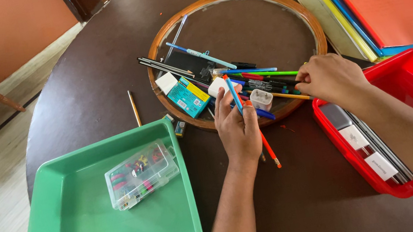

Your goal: The person sorts stationery items on a round table, picking up pens, pencils, rubber bands, and small accessories from a wooden tray and placing them into green and red plastic trays. The person repeatedly handles individual items, moving them between the table and trays.

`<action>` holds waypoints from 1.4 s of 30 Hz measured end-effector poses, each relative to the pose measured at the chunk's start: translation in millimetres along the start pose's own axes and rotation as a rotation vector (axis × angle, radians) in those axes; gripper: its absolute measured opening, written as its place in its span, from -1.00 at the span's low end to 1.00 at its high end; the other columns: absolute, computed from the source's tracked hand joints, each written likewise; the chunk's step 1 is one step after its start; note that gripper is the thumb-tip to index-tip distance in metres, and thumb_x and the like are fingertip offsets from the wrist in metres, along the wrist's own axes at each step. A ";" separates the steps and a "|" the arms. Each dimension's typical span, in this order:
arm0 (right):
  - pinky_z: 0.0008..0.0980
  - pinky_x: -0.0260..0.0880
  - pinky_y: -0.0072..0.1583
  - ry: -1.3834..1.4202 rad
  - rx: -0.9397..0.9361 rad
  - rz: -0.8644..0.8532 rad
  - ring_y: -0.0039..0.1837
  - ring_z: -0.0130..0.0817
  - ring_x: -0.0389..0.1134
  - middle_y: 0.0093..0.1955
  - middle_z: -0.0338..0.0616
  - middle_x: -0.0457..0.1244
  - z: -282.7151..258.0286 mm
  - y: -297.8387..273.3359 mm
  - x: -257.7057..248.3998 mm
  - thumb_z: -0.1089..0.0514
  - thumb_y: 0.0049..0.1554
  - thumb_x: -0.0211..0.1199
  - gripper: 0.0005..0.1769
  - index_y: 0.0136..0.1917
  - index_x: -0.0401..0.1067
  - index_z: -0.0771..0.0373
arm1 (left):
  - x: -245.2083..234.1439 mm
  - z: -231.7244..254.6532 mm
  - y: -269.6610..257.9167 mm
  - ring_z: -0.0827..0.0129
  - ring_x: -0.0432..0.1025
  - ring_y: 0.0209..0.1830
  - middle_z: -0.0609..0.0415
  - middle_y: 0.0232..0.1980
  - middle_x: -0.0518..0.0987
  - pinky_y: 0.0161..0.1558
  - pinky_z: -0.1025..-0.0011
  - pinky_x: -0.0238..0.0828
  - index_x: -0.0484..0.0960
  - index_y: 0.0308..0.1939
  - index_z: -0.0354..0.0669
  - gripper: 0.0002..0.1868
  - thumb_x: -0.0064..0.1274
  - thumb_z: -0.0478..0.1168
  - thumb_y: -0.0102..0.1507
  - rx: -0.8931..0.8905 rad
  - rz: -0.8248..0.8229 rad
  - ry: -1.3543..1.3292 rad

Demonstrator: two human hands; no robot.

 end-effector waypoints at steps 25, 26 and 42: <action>0.07 -0.07 0.49 0.158 -0.590 -0.169 0.61 0.11 -0.11 0.59 0.05 -0.02 -104.8 62.2 43.4 -0.60 -0.25 0.40 0.24 0.57 0.12 -0.14 | -34.3 -54.8 -4.7 -0.05 0.22 0.42 -0.18 0.22 0.50 0.28 0.04 0.16 0.56 -0.50 -0.29 -0.55 -0.19 -0.12 0.39 -0.388 0.372 -0.026; 0.04 -0.05 0.51 0.124 -0.625 -0.174 0.61 0.09 -0.08 0.58 0.04 0.01 -110.0 60.0 46.1 -0.59 -0.25 0.42 0.23 0.55 0.14 -0.11 | -35.2 -57.0 -4.8 -0.05 0.23 0.41 -0.18 0.23 0.50 0.28 0.04 0.16 0.56 -0.51 -0.29 -0.54 -0.20 -0.11 0.39 -0.388 0.378 -0.015; -0.10 0.20 0.40 0.061 -0.516 -0.269 0.48 -0.11 0.13 0.42 -0.20 0.14 -128.2 -1.5 26.4 -0.20 -0.28 0.50 -0.15 0.30 0.37 -0.17 | -22.0 -74.7 -1.4 0.00 -0.13 0.67 -0.04 0.61 0.21 0.45 -0.07 -0.23 0.61 -0.49 -0.24 -0.51 -0.23 0.00 0.35 -0.544 0.205 0.020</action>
Point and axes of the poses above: each hand's wrist, its own y-axis towards the middle knuckle, its own x-axis out of the palm, z = x × y, the point moved 8 cm from there along y, towards the middle knuckle
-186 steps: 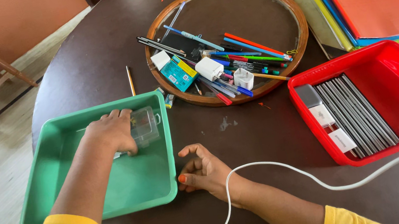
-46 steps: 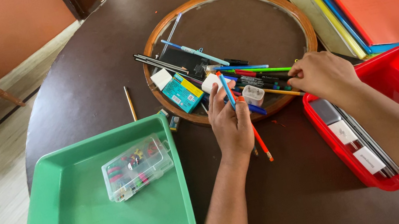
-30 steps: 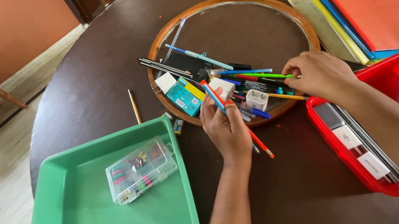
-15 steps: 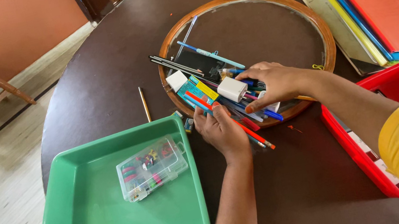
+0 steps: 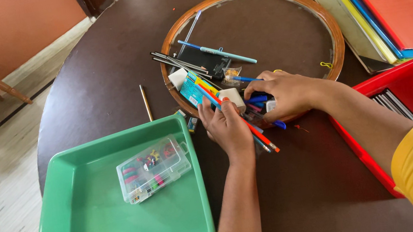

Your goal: The person sorts stationery items on a round table, picking up pens, pencils, rubber bands, and small accessories from a wooden tray and placing them into green and red plastic trays. The person repeatedly handles individual items, moving them between the table and trays.

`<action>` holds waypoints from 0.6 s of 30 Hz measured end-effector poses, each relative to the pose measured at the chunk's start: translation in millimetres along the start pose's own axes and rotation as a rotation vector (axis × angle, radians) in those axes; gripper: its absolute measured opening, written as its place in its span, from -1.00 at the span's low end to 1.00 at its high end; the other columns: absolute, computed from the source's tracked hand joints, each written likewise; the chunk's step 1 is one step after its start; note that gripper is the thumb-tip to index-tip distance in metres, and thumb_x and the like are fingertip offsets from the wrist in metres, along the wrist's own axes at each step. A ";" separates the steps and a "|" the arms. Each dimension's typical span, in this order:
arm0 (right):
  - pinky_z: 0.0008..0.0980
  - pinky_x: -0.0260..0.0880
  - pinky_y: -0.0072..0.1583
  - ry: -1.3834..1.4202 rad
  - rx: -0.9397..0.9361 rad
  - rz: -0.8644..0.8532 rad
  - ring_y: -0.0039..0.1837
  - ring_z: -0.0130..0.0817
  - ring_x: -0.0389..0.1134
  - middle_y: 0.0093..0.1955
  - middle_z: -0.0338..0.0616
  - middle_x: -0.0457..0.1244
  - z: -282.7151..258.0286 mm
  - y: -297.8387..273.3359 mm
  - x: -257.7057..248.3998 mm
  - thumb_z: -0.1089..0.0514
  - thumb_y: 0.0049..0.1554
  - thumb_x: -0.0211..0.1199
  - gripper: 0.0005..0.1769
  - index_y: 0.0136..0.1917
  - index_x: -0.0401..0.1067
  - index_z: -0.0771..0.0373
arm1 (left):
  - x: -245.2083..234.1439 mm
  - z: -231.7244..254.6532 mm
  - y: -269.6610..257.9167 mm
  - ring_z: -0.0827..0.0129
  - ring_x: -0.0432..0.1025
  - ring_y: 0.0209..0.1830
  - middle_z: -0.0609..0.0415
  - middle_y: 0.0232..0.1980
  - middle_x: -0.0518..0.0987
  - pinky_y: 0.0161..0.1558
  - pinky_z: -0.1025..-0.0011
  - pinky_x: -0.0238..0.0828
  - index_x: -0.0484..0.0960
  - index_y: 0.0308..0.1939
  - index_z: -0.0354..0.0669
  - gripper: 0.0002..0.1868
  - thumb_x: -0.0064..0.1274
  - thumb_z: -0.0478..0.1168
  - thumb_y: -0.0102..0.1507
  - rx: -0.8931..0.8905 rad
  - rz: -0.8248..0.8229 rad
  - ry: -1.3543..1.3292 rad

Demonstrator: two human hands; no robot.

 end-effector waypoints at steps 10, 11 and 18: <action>-0.18 0.30 0.28 0.070 -0.249 0.080 0.26 -0.10 0.31 0.18 -0.10 0.28 -9.0 -14.3 0.5 0.06 -0.26 0.44 -0.28 0.21 0.38 0.06 | 0.2 -16.2 6.5 0.57 0.32 -0.17 0.13 0.20 0.38 -0.24 0.56 0.28 0.50 -0.34 -0.28 -0.71 -0.21 -0.18 0.36 -0.044 0.114 -0.692; -0.16 0.32 0.26 0.053 -0.233 0.077 0.24 -0.09 0.33 0.15 -0.10 0.30 -9.2 -15.6 1.0 0.06 -0.25 0.43 -0.30 0.20 0.37 0.06 | 3.8 -21.5 7.5 0.57 0.27 -0.24 0.14 0.05 0.40 -0.24 0.56 0.24 0.55 -0.15 -0.26 -0.76 -0.19 -0.19 0.36 -0.097 0.120 -0.790; -0.12 0.35 0.20 0.021 -0.299 0.165 0.20 -0.04 0.34 0.12 -0.07 0.31 -20.2 -23.2 -4.5 0.11 -0.25 0.44 -0.34 0.15 0.38 0.11 | 5.0 -41.4 6.1 0.60 0.19 -0.35 0.28 -0.38 0.29 -0.25 0.59 0.15 0.63 0.03 -0.39 -0.61 -0.22 -0.16 0.41 -0.193 0.182 -0.849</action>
Point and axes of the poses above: each hand's wrist, its own y-axis towards the middle knuckle, its own x-axis out of the palm, z = x × y, the point moved 8 cm from there along y, towards the middle knuckle
